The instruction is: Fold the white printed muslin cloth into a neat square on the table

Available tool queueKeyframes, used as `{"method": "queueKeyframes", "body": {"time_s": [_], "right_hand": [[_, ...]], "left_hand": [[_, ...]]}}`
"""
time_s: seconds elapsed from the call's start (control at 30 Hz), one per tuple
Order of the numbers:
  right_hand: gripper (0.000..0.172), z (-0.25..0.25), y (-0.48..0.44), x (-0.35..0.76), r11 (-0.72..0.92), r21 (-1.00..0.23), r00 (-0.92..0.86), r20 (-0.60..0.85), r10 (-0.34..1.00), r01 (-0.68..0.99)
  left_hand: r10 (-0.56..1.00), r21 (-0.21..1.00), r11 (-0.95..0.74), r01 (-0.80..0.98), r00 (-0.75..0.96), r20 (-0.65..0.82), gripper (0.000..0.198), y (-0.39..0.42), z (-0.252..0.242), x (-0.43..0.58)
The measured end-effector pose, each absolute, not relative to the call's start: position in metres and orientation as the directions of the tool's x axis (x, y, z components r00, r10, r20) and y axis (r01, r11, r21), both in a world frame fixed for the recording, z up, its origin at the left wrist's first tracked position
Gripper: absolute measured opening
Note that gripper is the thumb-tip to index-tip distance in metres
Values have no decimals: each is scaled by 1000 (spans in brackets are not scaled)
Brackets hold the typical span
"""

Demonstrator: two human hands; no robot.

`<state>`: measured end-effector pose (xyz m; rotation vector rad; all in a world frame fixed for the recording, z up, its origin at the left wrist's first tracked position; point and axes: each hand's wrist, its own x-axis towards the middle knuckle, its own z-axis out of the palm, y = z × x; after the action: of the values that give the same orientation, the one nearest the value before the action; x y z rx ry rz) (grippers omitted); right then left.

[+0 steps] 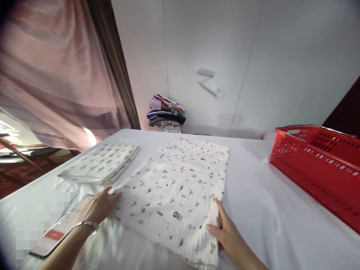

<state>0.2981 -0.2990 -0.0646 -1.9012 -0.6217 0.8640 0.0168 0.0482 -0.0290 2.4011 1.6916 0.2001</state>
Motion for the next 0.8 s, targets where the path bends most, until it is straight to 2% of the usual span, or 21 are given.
{"method": "queueKeyframes", "body": {"time_s": [0.13, 0.23, 0.3, 0.37, 0.43, 0.5, 0.6, 0.7, 0.8], "right_hand": [[85, -62, -307, 273, -403, -906, 581, -260, 771, 130], [77, -56, -305, 263, -434, -888, 537, -295, 790, 152], [62, -50, -303, 260, -429, -894, 513, -309, 800, 131], [45, -43, -304, 260, -409, -909, 509, -315, 801, 81], [37, -36, -308, 261, -372, -928, 529, -325, 784, -18], [36, -29, -313, 263, -311, -932, 554, -362, 750, -187], [42, -20, -324, 266, -213, -891, 556, -421, 717, -400], [49, -8, -339, 276, -167, -903, 627, -398, 669, -395], [55, 7, -366, 305, -128, -956, 796, -292, 530, -265]], "left_hand": [[953, 328, -250, 911, 292, -83, 60, 62, -33, 6], [959, 492, -207, 846, 276, -71, 44, 66, -35, 4], [967, 657, -125, 744, 240, -88, 38, 67, -35, 3], [967, 822, 9, 569, 203, -151, 36, 66, -35, 1], [953, 918, 134, 373, 206, -223, 40, 62, -32, 0], [933, 949, 202, 241, 246, -261, 50, 56, -26, -2], [901, 958, 241, 157, 330, -281, 64, 43, -12, -4], [888, 964, 212, 162, 379, -259, 70, 28, 2, -5], [850, 971, 59, 231, 499, -171, 64, 4, 10, -1]]}}
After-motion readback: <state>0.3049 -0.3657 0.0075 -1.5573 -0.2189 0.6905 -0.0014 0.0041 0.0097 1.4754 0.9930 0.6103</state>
